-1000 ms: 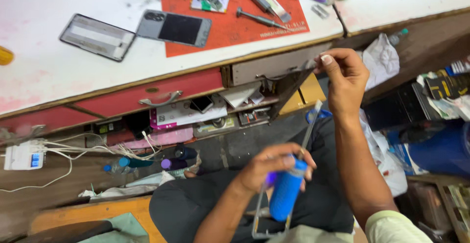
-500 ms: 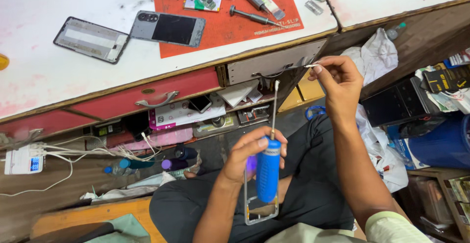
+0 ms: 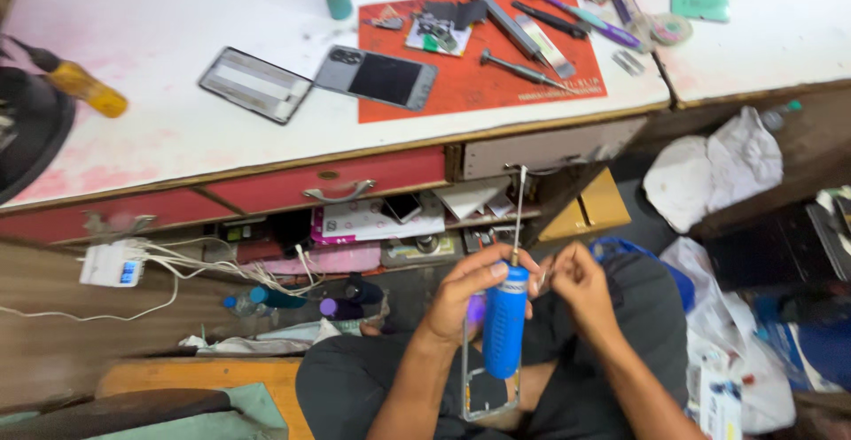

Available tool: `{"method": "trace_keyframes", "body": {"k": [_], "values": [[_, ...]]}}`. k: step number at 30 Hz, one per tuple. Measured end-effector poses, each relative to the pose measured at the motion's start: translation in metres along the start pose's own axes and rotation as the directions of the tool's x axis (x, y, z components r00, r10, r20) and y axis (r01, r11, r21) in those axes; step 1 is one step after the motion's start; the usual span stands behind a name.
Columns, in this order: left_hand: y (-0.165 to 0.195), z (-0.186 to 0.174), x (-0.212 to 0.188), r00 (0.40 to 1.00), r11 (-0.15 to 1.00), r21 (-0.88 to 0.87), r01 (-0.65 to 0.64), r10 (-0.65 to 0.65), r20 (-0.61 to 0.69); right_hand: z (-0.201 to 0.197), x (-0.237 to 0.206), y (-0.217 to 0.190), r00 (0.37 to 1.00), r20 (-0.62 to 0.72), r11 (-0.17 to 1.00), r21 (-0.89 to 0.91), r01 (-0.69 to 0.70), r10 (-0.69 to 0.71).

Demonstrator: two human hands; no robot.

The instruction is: The person handles a mobile phone screen, peels off a protective film, and then uses a blue electric screwdriver to work on the phone's metal frame. The person repeatedly applies the screwdriver to different points on the frame while holding it in the other hand.

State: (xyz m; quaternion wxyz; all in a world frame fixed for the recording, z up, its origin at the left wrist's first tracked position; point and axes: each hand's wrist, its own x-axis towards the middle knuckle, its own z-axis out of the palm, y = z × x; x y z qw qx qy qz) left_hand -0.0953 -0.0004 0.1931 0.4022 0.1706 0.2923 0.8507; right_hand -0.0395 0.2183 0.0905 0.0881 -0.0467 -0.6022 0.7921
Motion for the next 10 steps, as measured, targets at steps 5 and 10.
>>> {"method": "trace_keyframes", "body": {"k": [5, 10], "values": [[-0.002, -0.003, 0.001, 1.000, 1.000, 0.018, -0.004, 0.004, 0.005, -0.005, -0.040, 0.034, 0.973, 0.070, 0.968, 0.109, -0.224, 0.218], [-0.001, -0.004, -0.001, 0.999, 0.999, 0.052, 0.013, -0.011, -0.036, -0.032, -0.069, 0.049, 0.845, 0.122, 0.846, -0.209, -0.491, 0.521]]}}
